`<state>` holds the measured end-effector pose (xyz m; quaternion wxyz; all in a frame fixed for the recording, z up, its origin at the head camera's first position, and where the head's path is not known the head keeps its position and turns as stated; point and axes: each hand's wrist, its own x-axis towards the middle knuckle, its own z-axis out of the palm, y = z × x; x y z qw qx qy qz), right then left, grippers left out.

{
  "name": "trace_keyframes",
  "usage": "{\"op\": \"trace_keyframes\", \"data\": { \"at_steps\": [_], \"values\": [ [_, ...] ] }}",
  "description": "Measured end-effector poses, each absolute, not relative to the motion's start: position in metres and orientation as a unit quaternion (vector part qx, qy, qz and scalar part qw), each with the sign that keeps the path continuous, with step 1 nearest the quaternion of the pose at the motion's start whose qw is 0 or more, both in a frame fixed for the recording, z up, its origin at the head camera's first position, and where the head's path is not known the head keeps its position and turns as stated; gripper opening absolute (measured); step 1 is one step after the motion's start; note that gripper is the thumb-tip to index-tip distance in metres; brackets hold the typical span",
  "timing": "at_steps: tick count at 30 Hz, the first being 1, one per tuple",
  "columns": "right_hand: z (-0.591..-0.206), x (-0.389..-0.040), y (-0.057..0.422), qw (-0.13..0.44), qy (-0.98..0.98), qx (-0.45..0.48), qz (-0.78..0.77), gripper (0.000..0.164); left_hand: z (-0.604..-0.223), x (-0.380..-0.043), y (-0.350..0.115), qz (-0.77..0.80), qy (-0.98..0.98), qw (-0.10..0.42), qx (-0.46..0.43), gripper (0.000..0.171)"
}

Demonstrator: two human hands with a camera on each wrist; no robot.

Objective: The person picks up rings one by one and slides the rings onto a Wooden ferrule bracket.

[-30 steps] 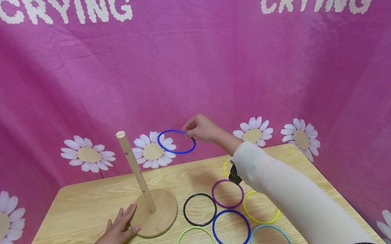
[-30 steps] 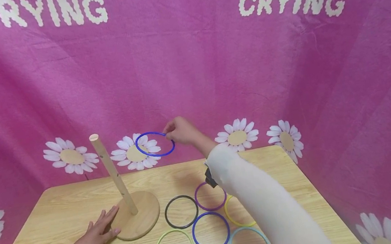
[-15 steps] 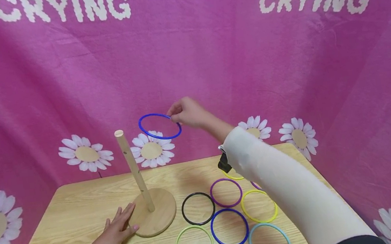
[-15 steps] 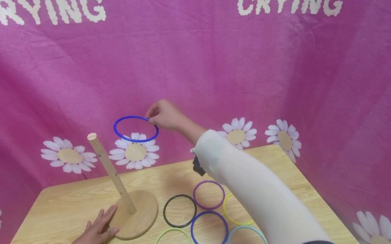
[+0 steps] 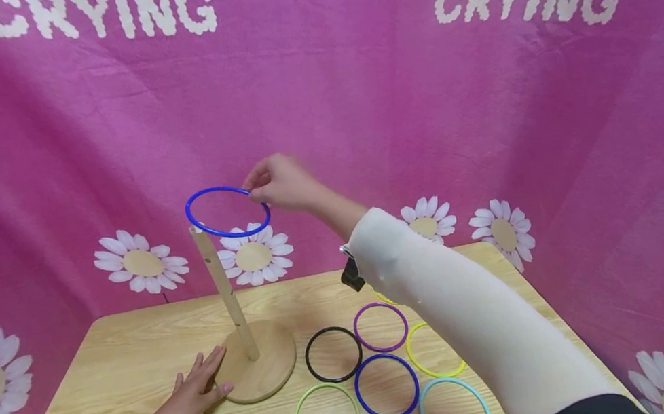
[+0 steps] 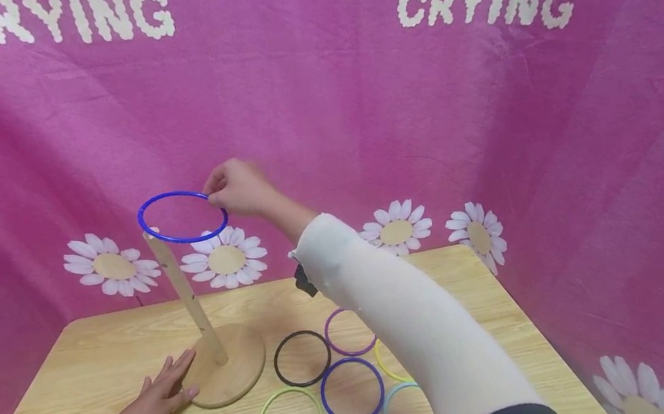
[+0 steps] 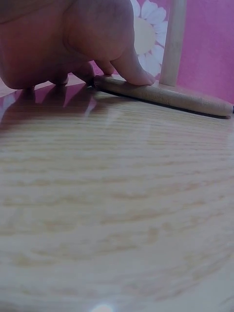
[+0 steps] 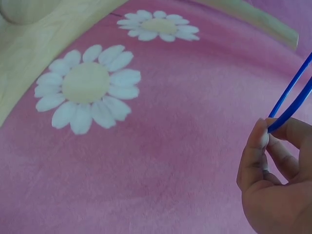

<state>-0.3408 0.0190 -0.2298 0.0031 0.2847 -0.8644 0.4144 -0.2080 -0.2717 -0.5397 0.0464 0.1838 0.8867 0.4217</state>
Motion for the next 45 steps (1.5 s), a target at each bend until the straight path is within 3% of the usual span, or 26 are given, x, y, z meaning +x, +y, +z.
{"op": "trace_keyframes", "data": {
  "at_steps": [8,19,26,36,39,45],
  "values": [
    [-0.245,-0.334,0.003,-0.003,-0.875,0.274,0.400,0.015,-0.547,-0.210,-0.274,0.420,0.890,0.044,0.172,0.075],
    [-0.278,-0.328,-0.006,0.006,-0.894,0.261,0.365,0.012,-0.521,-0.204,-0.261,0.410,0.898,0.093,0.130,0.080],
    [-0.306,-0.327,-0.010,0.000,-0.896,0.263,0.358,0.012,-0.532,-0.208,-0.266,0.420,0.890,0.054,0.168,0.076],
    [-0.343,-0.326,-0.012,0.011,-0.901,0.279,0.331,0.013,-0.539,-0.210,-0.267,0.408,0.899,0.040,0.153,0.076],
    [-0.365,-0.337,-0.014,0.014,-0.900,0.276,0.336,0.012,-0.531,-0.207,-0.265,0.406,0.900,0.051,0.148,0.076],
    [-0.375,-0.325,-0.011,-0.016,-0.890,0.260,0.374,0.013,-0.514,-0.201,-0.259,0.407,0.900,0.078,0.136,0.077]
  ]
}}
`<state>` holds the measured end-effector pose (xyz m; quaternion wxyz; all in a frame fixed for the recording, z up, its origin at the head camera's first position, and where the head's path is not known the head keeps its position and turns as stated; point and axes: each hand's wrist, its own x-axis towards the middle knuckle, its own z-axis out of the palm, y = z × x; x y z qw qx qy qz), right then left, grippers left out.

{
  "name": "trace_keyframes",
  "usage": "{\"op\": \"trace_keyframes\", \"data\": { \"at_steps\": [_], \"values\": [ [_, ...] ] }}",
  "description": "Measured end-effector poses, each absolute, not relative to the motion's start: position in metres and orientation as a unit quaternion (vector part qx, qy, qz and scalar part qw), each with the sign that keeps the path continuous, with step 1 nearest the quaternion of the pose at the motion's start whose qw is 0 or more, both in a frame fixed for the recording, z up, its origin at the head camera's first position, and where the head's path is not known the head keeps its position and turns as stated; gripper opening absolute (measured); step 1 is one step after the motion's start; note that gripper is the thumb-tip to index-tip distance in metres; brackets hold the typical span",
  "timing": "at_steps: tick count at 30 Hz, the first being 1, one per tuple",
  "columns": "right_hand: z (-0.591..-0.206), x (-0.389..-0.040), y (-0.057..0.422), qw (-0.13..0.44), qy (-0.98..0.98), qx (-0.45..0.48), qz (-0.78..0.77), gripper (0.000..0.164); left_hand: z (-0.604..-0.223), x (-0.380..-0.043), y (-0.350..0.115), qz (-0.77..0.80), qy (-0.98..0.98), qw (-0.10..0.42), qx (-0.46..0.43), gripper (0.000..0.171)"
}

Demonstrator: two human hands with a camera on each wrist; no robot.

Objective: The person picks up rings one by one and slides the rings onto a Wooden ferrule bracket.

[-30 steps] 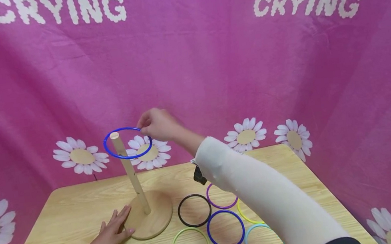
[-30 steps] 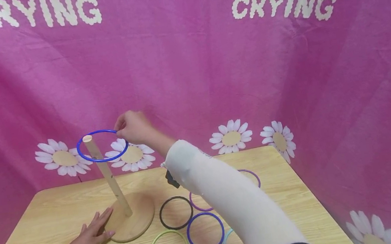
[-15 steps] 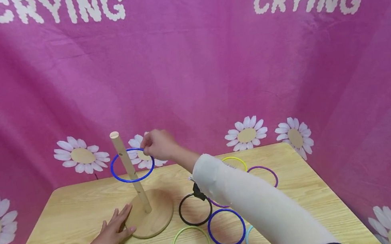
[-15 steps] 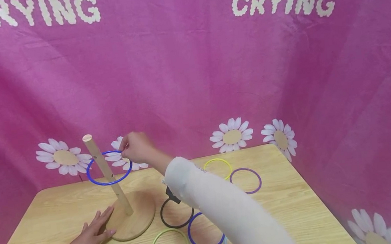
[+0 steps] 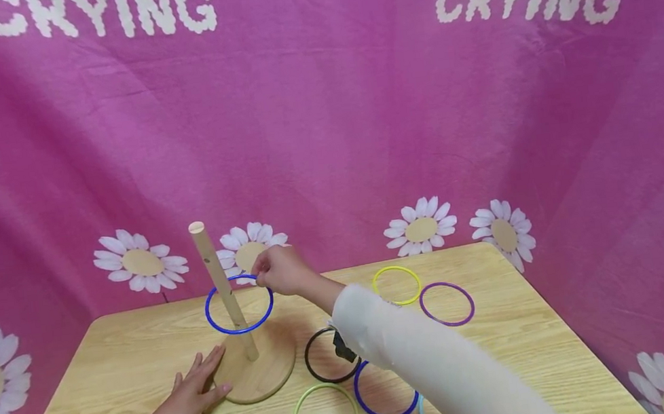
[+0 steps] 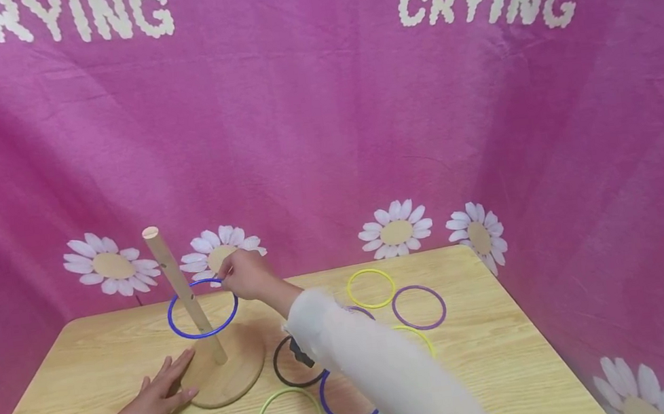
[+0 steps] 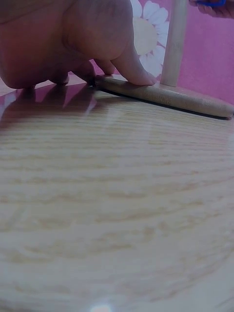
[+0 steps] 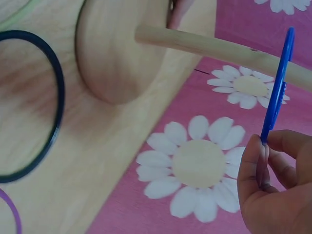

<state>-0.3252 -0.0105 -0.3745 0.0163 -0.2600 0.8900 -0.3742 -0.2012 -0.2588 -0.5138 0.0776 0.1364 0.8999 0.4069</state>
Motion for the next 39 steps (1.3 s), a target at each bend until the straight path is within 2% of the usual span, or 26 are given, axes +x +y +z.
{"op": "trace_keyframes", "data": {
  "at_steps": [8,20,39],
  "values": [
    [-0.408,-0.319,-0.009,0.029,0.885,-0.236,-0.399,0.012,-0.513,-0.201,-0.258,0.407,0.900,0.088,0.131,0.078],
    [-0.453,-0.315,-0.008,0.055,0.891,-0.181,-0.413,0.009,-0.516,-0.203,-0.259,0.397,0.906,0.078,0.128,0.078],
    [-0.496,-0.305,-0.014,0.053,0.906,-0.121,-0.403,0.009,-0.516,-0.203,-0.261,0.404,0.902,0.082,0.128,0.079]
  ]
}}
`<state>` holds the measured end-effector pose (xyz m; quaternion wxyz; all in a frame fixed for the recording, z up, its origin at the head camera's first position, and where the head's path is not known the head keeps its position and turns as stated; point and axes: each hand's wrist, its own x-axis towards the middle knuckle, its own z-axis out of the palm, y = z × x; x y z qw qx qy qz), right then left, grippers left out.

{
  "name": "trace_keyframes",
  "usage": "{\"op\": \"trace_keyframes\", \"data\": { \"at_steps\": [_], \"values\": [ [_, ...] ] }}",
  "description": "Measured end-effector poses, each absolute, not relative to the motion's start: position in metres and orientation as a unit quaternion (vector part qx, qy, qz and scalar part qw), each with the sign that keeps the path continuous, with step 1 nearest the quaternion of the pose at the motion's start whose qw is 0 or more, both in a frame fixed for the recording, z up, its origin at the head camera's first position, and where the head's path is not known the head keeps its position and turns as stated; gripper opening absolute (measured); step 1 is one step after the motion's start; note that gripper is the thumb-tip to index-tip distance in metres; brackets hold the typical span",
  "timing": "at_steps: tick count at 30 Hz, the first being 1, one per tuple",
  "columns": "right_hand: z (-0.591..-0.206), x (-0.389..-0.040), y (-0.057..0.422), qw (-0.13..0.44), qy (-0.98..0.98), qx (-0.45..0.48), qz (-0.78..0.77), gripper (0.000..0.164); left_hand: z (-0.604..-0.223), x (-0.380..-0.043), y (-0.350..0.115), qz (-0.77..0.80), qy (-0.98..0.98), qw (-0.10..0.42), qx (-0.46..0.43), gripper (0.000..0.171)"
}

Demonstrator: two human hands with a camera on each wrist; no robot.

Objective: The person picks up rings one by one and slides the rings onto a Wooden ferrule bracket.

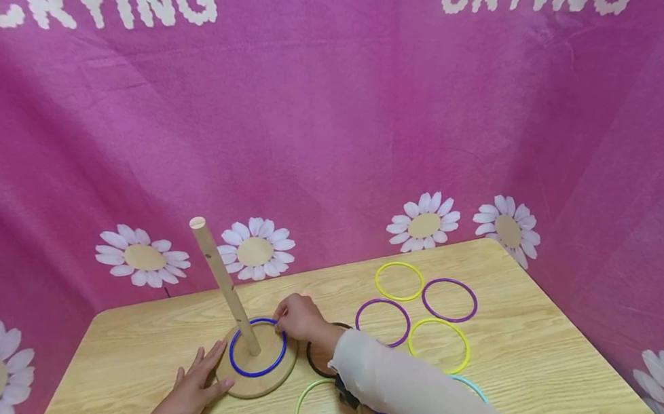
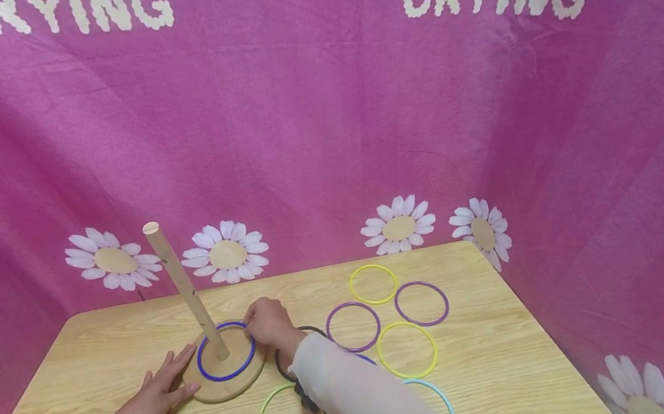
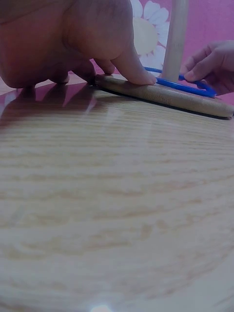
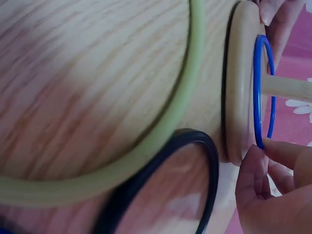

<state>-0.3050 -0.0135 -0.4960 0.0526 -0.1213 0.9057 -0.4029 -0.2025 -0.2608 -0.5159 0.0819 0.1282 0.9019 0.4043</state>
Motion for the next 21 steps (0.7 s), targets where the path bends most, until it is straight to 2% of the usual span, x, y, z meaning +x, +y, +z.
{"op": "trace_keyframes", "data": {
  "at_steps": [6,14,21],
  "values": [
    [-0.5016,-0.3022,-0.0141,0.025,0.915,-0.129,-0.382,0.009,-0.5177,-0.2039,-0.2607,0.403,0.903,0.075,0.128,0.078],
    [-0.5024,-0.3024,-0.0135,0.017,0.917,-0.128,-0.378,0.010,-0.5194,-0.2068,-0.2614,0.399,0.904,0.072,0.132,0.077],
    [-0.5063,-0.3036,-0.0104,0.022,0.911,-0.139,-0.389,0.012,-0.5197,-0.2058,-0.2613,0.402,0.903,0.093,0.121,0.078]
  ]
}}
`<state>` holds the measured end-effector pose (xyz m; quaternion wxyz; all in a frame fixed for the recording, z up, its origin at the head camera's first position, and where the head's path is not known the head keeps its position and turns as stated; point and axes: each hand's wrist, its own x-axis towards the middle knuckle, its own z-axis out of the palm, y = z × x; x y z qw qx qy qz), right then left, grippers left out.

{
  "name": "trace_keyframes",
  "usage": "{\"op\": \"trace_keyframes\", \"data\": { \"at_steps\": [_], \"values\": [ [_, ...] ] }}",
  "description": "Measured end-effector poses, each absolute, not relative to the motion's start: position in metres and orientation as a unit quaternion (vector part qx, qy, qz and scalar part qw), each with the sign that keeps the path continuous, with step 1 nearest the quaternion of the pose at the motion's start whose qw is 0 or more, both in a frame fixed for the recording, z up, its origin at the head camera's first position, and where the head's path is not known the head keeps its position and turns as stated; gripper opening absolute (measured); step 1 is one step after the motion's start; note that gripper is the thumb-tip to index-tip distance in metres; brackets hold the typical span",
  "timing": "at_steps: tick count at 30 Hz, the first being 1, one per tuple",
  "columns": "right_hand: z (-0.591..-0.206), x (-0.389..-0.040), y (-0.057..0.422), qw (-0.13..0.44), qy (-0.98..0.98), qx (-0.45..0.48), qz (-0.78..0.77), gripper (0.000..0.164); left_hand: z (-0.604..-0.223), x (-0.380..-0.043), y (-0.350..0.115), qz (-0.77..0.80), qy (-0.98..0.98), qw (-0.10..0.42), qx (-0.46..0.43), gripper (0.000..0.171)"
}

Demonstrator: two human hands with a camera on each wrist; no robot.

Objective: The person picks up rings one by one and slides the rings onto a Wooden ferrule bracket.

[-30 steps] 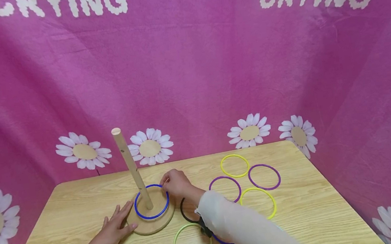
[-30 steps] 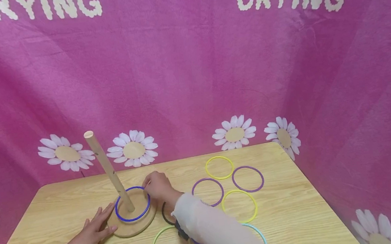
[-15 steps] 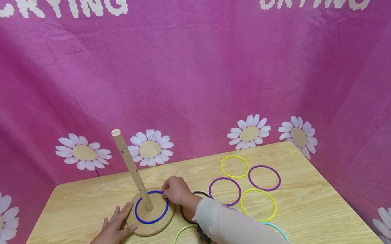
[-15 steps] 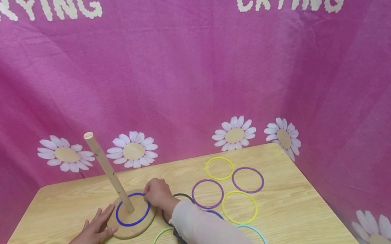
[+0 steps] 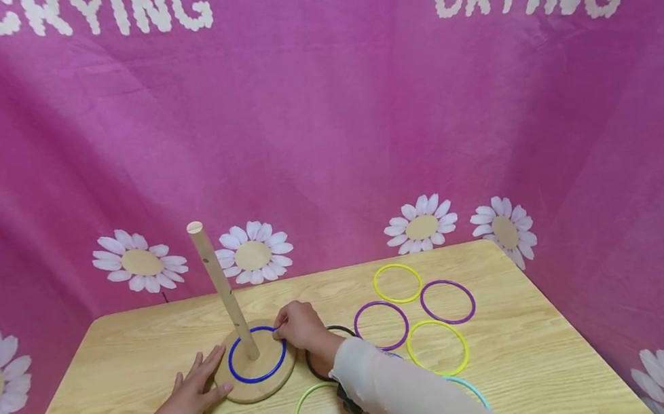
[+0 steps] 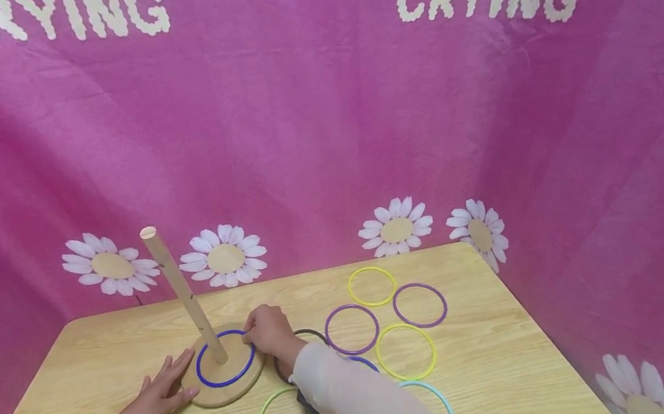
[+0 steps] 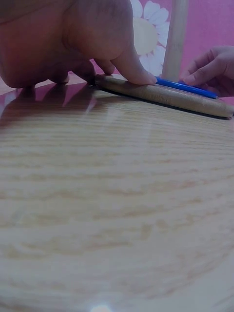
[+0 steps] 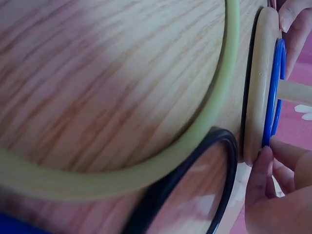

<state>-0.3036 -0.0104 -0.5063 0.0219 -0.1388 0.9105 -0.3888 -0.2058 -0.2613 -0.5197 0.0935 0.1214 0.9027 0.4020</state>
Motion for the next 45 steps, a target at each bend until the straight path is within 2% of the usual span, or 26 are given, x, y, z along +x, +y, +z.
{"op": "trace_keyframes", "data": {
  "at_steps": [10,14,18,25,39,45],
  "values": [
    [-0.496,-0.304,0.001,0.072,0.873,-0.158,-0.457,0.004,-0.521,-0.205,-0.262,0.402,0.904,0.077,0.125,0.077],
    [-0.491,-0.308,0.012,0.081,0.863,-0.162,-0.472,0.007,-0.519,-0.204,-0.261,0.404,0.903,0.071,0.129,0.077],
    [-0.488,-0.317,0.027,0.072,0.861,-0.176,-0.472,0.013,-0.517,-0.204,-0.260,0.404,0.903,0.073,0.130,0.077],
    [-0.487,-0.333,0.059,0.017,0.872,-0.189,-0.451,0.016,-0.517,-0.205,-0.259,0.397,0.905,0.076,0.129,0.078],
    [-0.488,-0.347,0.120,-0.021,0.880,-0.163,-0.445,0.019,-0.518,-0.204,-0.260,0.399,0.904,0.083,0.126,0.079],
    [-0.491,-0.356,0.151,-0.021,0.880,-0.114,-0.460,0.021,-0.520,-0.204,-0.261,0.400,0.904,0.080,0.128,0.079]
  ]
}}
